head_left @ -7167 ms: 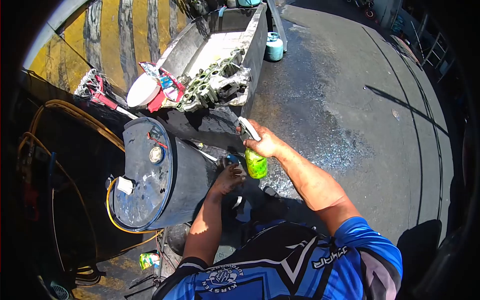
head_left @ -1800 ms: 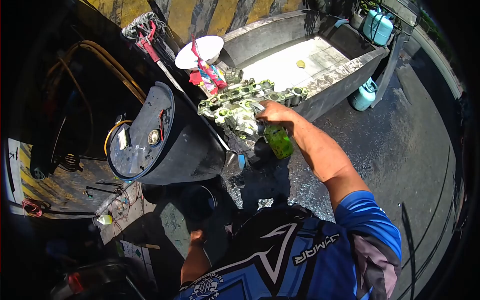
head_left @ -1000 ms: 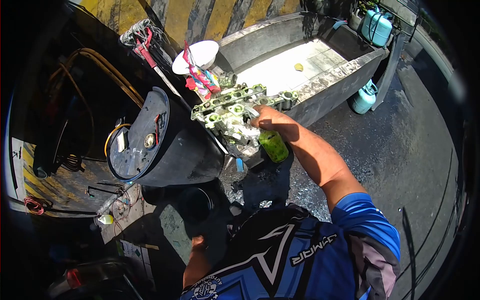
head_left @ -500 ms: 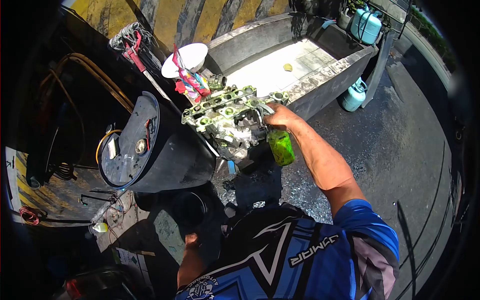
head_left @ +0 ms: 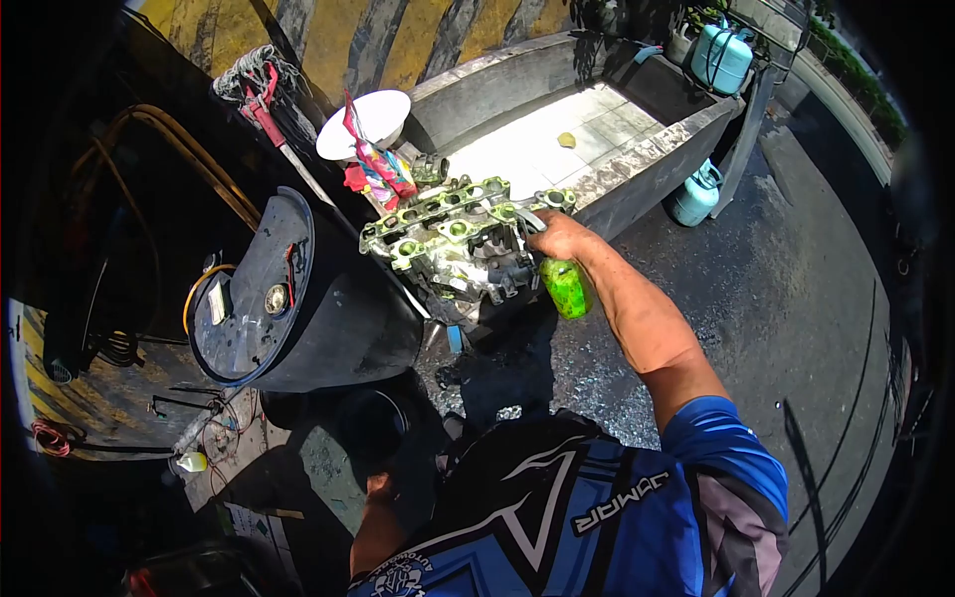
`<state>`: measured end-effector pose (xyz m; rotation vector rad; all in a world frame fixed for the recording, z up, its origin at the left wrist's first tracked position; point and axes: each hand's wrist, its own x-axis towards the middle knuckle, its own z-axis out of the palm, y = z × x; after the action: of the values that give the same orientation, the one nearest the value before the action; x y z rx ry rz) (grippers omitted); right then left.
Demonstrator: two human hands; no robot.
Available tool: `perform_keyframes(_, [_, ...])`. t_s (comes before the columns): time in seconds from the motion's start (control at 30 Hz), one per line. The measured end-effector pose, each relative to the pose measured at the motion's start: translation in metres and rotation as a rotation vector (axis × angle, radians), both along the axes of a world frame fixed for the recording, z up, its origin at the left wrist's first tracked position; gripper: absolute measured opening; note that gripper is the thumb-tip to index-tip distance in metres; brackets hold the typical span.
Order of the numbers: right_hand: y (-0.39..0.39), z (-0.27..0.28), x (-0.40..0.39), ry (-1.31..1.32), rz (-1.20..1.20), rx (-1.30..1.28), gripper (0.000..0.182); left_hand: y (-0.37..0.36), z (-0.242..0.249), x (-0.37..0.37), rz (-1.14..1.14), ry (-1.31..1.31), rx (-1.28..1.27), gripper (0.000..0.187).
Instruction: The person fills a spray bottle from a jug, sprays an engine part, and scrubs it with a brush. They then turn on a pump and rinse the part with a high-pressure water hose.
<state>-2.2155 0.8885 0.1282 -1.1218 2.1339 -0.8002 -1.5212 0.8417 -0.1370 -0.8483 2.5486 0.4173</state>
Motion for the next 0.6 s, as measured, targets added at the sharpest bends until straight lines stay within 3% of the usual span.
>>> perform_keyframes(0.13, [-0.008,-0.005,0.004,0.084,0.046,-0.015,0.049,-0.005,-0.003,-0.001,0.166,0.079,0.125,0.046])
perform_keyframes(0.2, [-0.006,-0.006,0.006,0.106,0.021,-0.042,0.046,-0.01,-0.006,-0.005,0.321,-0.085,0.262,0.046])
perform_keyframes(0.27, [-0.008,-0.003,0.006,0.106,0.03,-0.044,0.046,-0.013,-0.007,-0.006,0.391,-0.029,0.292,0.045])
perform_keyframes(0.37, [-0.006,0.008,0.007,0.131,0.039,-0.006,0.05,-0.011,-0.004,-0.003,0.237,0.285,0.119,0.044])
perform_keyframes(0.43, [-0.007,-0.008,-0.001,0.105,0.015,0.012,0.058,-0.01,0.016,-0.008,-0.035,0.348,-0.073,0.043])
perform_keyframes(0.53, [0.008,0.007,0.003,-0.016,-0.116,-0.012,0.057,-0.015,0.007,-0.013,0.028,0.424,-0.134,0.046])
perform_keyframes(0.6, [0.019,-0.002,-0.01,-0.105,-0.226,-0.067,0.055,-0.035,0.006,-0.024,0.204,0.102,0.124,0.034])
